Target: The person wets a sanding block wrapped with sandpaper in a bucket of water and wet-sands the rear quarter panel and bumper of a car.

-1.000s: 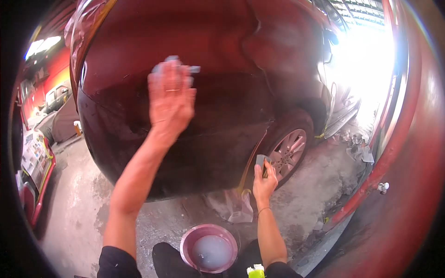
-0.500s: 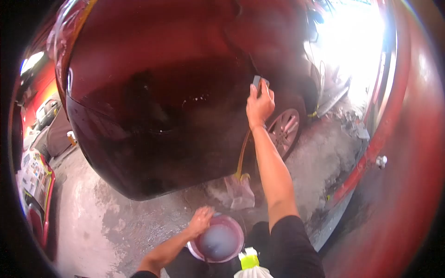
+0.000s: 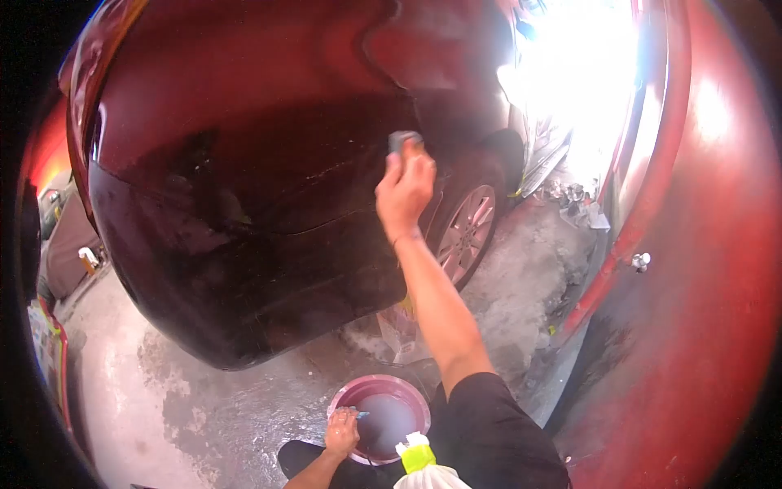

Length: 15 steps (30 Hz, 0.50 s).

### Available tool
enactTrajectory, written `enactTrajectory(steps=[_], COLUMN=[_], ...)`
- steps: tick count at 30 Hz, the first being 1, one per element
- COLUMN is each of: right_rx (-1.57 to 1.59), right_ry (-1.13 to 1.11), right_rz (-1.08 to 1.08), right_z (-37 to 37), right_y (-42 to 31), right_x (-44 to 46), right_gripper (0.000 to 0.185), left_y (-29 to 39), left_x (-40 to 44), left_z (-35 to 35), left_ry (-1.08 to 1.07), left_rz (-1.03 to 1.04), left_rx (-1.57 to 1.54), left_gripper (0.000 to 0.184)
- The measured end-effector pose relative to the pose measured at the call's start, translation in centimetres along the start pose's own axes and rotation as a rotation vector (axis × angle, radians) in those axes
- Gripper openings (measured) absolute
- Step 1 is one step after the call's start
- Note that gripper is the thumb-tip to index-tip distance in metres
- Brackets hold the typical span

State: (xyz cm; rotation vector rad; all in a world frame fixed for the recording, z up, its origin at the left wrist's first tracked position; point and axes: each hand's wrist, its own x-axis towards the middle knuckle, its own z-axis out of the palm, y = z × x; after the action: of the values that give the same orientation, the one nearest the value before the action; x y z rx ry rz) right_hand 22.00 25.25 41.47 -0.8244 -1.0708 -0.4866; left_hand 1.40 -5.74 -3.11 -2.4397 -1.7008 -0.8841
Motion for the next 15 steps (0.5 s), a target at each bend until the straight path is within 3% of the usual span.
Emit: enactTrajectory(steps=[2, 4, 8, 11, 12, 14, 15], right_rx=[-0.077, -0.107, 0.052, -0.186, -0.220, -0.126, -0.130], right_ry=[-0.031, -0.046, -0.154, -0.030, -0.077, -0.081, -0.096], right_rz=[0.374, 0.342, -0.202, 0.077, 0.289, 0.489, 0.322], right_z=[0.7, 0.4, -2.2, 0.8, 0.6, 0.6, 0.3], right_y=[-0.9, -3.1, -6.4, 4.0, 4.2, 2.8, 1.1], right_x=[2.7, 1.4, -4.5, 2.6, 5.3, 6.6, 4.9], right_gripper=[0.031, 0.032, 0.033, 0.031, 0.030, 0.029, 0.029], left_y=[0.2, 0.6, -0.2, -0.6, -0.6, -0.7, -0.7], left_x=[-0.8, 0.1, -0.1, -0.1, -0.6, -0.8, -0.7], left_z=[0.0, -1.0, 0.0, 0.5, 0.7, 0.9, 1.1], left_ry=[-0.034, 0.027, -0.021, 0.022, 0.032, 0.036, 0.042], left_rz=[-0.090, -0.117, -0.156, -0.131, -0.132, -0.137, -0.144], left_rx=[-0.069, 0.098, 0.003, 0.032, 0.031, 0.016, 0.012], left_gripper=[0.026, 0.027, 0.025, 0.026, 0.026, 0.027, 0.028])
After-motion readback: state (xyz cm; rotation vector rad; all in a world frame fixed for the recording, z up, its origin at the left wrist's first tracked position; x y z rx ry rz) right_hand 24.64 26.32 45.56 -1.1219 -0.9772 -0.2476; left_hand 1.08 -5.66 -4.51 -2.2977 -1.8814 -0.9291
